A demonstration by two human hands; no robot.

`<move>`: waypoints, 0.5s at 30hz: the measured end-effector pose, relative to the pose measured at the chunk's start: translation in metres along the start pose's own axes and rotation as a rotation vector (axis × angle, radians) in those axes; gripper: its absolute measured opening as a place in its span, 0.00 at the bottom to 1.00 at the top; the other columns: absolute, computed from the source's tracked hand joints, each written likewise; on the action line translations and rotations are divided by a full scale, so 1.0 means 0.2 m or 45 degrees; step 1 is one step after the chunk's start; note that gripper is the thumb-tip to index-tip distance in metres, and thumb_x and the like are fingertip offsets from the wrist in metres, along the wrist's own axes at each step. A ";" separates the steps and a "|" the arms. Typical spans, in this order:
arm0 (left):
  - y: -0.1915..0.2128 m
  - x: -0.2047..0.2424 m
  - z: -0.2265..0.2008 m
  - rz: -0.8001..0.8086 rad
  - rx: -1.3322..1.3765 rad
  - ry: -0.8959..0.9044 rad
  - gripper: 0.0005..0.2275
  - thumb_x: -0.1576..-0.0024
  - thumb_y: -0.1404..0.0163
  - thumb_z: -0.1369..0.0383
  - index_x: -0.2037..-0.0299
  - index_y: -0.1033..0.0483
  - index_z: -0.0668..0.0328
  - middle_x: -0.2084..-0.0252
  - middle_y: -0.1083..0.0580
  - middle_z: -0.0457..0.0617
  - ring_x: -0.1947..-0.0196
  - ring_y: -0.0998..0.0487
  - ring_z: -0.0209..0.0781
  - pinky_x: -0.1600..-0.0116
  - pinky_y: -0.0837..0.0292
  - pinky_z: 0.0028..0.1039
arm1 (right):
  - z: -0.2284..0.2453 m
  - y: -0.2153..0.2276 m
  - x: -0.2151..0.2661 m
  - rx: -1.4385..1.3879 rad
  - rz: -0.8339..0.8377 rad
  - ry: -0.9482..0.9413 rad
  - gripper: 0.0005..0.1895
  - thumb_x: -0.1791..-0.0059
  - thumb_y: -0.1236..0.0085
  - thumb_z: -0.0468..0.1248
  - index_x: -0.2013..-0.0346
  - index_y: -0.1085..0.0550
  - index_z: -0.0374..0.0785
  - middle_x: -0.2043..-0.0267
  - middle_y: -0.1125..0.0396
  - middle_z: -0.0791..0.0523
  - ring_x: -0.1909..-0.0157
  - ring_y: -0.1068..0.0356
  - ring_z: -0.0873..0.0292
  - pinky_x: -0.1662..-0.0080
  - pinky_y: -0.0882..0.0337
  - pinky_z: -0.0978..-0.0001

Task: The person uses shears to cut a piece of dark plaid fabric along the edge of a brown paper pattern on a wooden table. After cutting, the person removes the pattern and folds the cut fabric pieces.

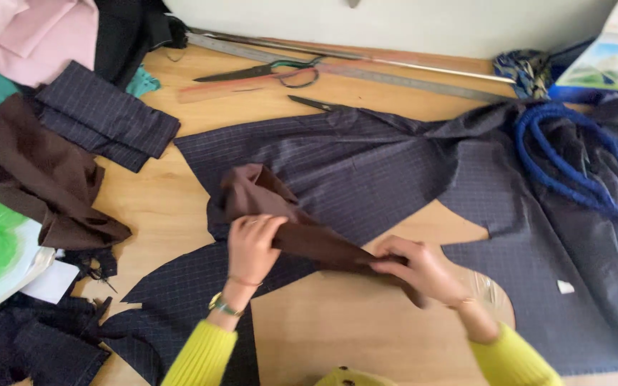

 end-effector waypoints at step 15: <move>0.77 0.31 0.05 0.532 0.051 0.560 0.13 0.58 0.43 0.68 0.61 0.20 0.44 0.61 0.18 0.39 0.57 0.19 0.45 0.49 0.29 0.35 | -0.58 0.61 0.91 -0.154 0.722 -0.511 0.12 0.57 0.26 0.46 0.73 0.16 0.41 0.74 0.26 0.65 0.68 0.30 0.69 0.64 0.29 0.74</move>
Point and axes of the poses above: each hand's wrist, its own x-axis away from the middle knuckle, its own y-axis out of the back of the hand, z = x × y, the point moved 9 cm from there along -x, towards the middle knuckle
